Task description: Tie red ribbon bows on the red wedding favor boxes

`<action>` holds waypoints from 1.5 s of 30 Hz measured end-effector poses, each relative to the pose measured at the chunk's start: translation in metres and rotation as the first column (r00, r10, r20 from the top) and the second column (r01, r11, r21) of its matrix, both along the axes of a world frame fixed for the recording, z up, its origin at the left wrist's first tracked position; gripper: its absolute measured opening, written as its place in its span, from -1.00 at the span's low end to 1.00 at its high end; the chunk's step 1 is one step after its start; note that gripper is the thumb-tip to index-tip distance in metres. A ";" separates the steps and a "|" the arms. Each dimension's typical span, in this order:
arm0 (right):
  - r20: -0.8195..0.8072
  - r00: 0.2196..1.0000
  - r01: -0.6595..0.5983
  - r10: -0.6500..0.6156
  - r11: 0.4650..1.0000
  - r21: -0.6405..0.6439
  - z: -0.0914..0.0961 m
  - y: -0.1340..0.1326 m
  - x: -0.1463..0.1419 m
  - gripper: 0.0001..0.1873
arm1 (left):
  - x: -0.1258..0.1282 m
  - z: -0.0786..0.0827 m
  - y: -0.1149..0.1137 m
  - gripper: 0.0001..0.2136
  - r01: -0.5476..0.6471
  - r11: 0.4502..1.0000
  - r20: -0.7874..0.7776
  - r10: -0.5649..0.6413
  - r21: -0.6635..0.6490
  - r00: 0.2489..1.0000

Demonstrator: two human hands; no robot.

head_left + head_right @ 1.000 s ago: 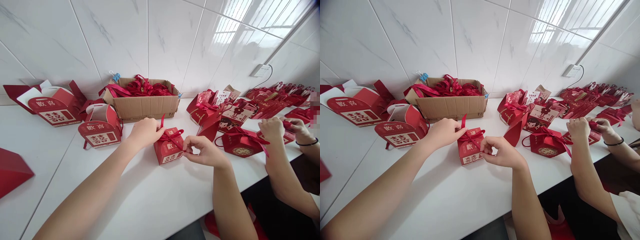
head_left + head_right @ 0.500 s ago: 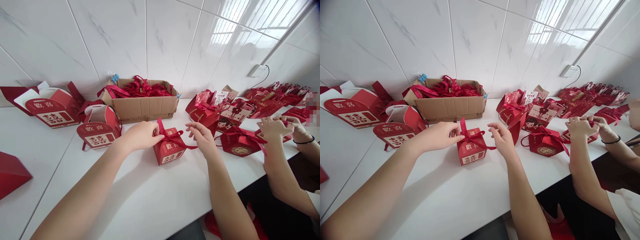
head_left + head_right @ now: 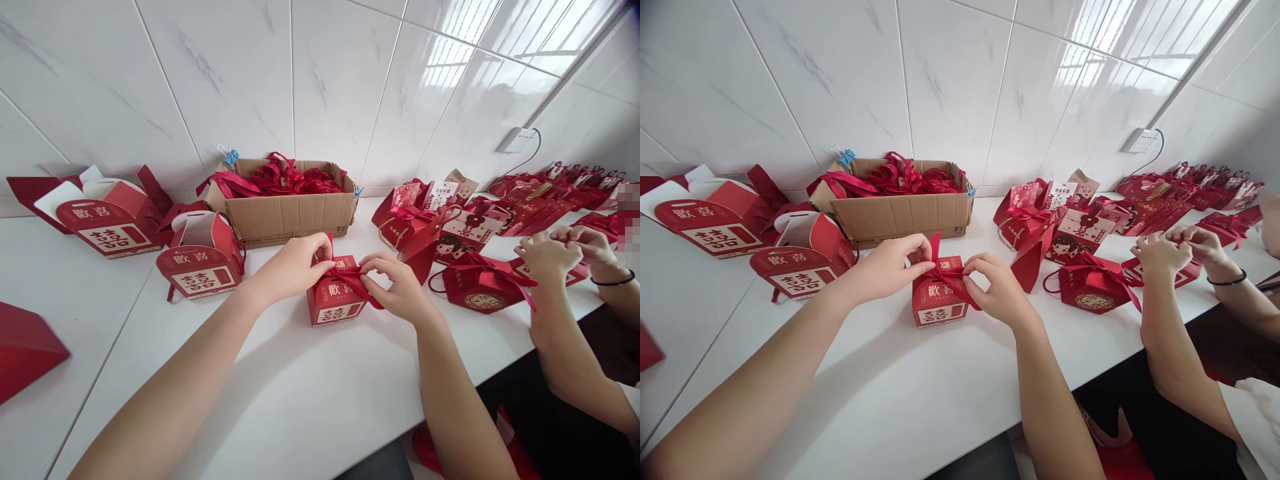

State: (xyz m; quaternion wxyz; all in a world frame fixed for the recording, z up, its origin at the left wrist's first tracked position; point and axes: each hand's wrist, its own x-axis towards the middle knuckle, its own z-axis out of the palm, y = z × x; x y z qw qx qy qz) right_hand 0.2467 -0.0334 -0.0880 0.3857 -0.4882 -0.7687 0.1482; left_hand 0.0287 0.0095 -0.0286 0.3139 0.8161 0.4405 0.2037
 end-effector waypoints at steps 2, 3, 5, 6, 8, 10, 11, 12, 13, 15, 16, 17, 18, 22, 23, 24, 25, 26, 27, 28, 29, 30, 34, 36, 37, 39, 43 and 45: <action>-0.016 0.999 -0.033 0.033 0.999 -0.002 0.003 -0.001 -0.001 -0.95 | 0.001 -0.001 0.002 -0.86 -0.007 0.999 0.084 0.010 -0.037 0.996; -0.021 0.999 -0.048 0.048 0.999 -0.005 0.004 -0.001 -0.001 -0.95 | 0.001 -0.001 0.003 -0.86 -0.011 0.998 0.117 0.018 -0.064 0.993; -0.027 0.998 -0.063 0.063 0.998 -0.010 0.005 -0.001 -0.001 -0.92 | 0.000 -0.001 0.005 -0.85 -0.013 0.992 0.160 0.033 -0.123 0.987; -0.028 0.998 -0.063 0.062 0.998 -0.009 0.004 -0.001 0.000 -0.91 | 0.000 -0.001 0.006 -0.85 -0.009 0.988 0.172 0.036 -0.152 0.984; -0.020 0.998 -0.055 0.054 0.998 -0.006 0.002 0.001 0.001 -0.86 | 0.000 -0.003 0.008 -0.85 0.001 0.981 0.191 0.037 -0.196 0.981; -0.004 0.999 -0.047 0.047 0.999 -0.001 0.000 0.002 0.002 -0.84 | -0.001 -0.005 0.010 -0.85 -0.005 0.974 0.198 0.051 -0.228 0.979; 0.004 0.999 -0.041 0.041 0.999 0.001 -0.001 0.003 0.003 -0.85 | -0.001 -0.006 0.011 -0.86 -0.012 0.968 0.202 0.065 -0.250 0.977; 0.011 0.999 -0.035 0.035 0.999 0.003 -0.002 0.003 0.003 -0.87 | -0.001 -0.006 0.012 -0.87 -0.016 0.961 0.210 0.077 -0.278 0.975; 0.017 0.999 -0.030 0.030 1.000 0.005 -0.002 0.004 0.004 -0.88 | 0.000 -0.007 0.013 -0.87 -0.012 0.950 0.227 0.087 -0.311 0.970; 0.031 0.999 -0.022 0.022 1.000 0.009 -0.002 0.004 0.003 -0.88 | -0.001 -0.007 0.015 -0.86 0.017 0.922 0.278 0.098 -0.386 0.956; 0.042 0.999 -0.018 0.017 1.000 0.009 -0.001 0.004 0.003 -0.88 | -0.001 -0.006 0.016 -0.86 0.039 0.908 0.305 0.100 -0.418 0.947; 0.054 0.998 -0.014 0.013 1.000 0.010 -0.001 0.003 0.003 -0.88 | -0.002 -0.006 0.016 -0.85 0.058 0.895 0.326 0.100 -0.442 0.940; 0.067 0.998 -0.009 0.009 1.000 0.011 0.000 0.003 0.002 -0.87 | -0.002 -0.005 0.017 -0.84 0.069 0.887 0.339 0.102 -0.457 0.935; 0.077 0.997 0.016 -0.018 1.000 0.026 0.000 0.004 0.002 -0.84 | -0.006 -0.007 0.020 -0.79 0.046 0.893 0.327 0.116 -0.448 0.938; 0.072 0.997 0.024 -0.026 0.999 0.031 -0.001 0.004 0.002 -0.82 | -0.006 -0.008 0.021 -0.78 0.039 0.896 0.319 0.117 -0.442 0.940; 0.067 0.997 0.029 -0.031 0.999 0.035 -0.001 0.004 0.002 -0.81 | -0.007 -0.009 0.022 -0.77 0.035 0.898 0.313 0.117 -0.439 0.942; 0.063 0.998 0.030 -0.032 0.999 0.037 -0.002 0.005 0.002 -0.80 | -0.007 -0.011 0.023 -0.77 0.030 0.899 0.308 0.118 -0.438 0.944; 0.059 0.998 0.028 -0.031 0.999 0.037 -0.002 0.005 0.002 -0.79 | -0.007 -0.012 0.024 -0.76 0.026 0.900 0.306 0.121 -0.436 0.944; 0.055 0.998 0.026 -0.028 0.999 0.039 -0.003 0.005 0.002 -0.78 | -0.008 -0.013 0.025 -0.76 0.022 0.901 0.306 0.124 -0.433 0.944; 0.051 0.998 0.025 -0.027 0.999 0.040 -0.003 0.005 0.002 -0.78 | -0.008 -0.014 0.026 -0.77 0.016 0.903 0.306 0.128 -0.429 0.943; 0.049 0.998 0.023 -0.025 0.999 0.043 -0.003 0.005 0.003 -0.77 | -0.008 -0.015 0.026 -0.78 0.009 0.906 0.307 0.134 -0.424 0.942; 0.046 0.999 0.022 -0.025 0.999 0.048 -0.003 0.005 0.003 -0.77 | -0.008 -0.016 0.027 -0.78 0.000 0.908 0.306 0.141 -0.420 0.941; 0.041 0.999 0.010 -0.012 0.998 0.060 -0.003 0.005 0.003 -0.76 | -0.008 -0.016 0.028 -0.78 -0.038 0.902 0.299 0.183 -0.430 0.937; 0.035 0.999 0.009 -0.011 0.998 0.061 -0.003 0.005 0.004 -0.75 | -0.007 -0.015 0.028 -0.77 -0.040 0.898 0.301 0.188 -0.438 0.935; 0.032 0.999 0.011 -0.013 0.998 0.061 -0.004 0.005 0.004 -0.74 | -0.007 -0.015 0.028 -0.77 -0.036 0.899 0.302 0.184 -0.436 0.935; 0.029 0.999 0.015 -0.016 0.998 0.060 -0.004 0.006 0.005 -0.74 | -0.007 -0.016 0.029 -0.75 -0.039 0.905 0.293 0.178 -0.424 0.939; 0.026 0.999 0.028 -0.030 0.998 0.058 -0.004 0.006 0.006 -0.73 | -0.006 -0.021 0.034 -0.70 -0.061 0.913 0.273 0.183 -0.404 0.944; 0.024 0.999 0.031 -0.033 0.998 0.058 -0.004 0.006 0.007 -0.72 | -0.007 -0.023 0.036 -0.68 -0.056 0.916 0.274 0.176 -0.396 0.946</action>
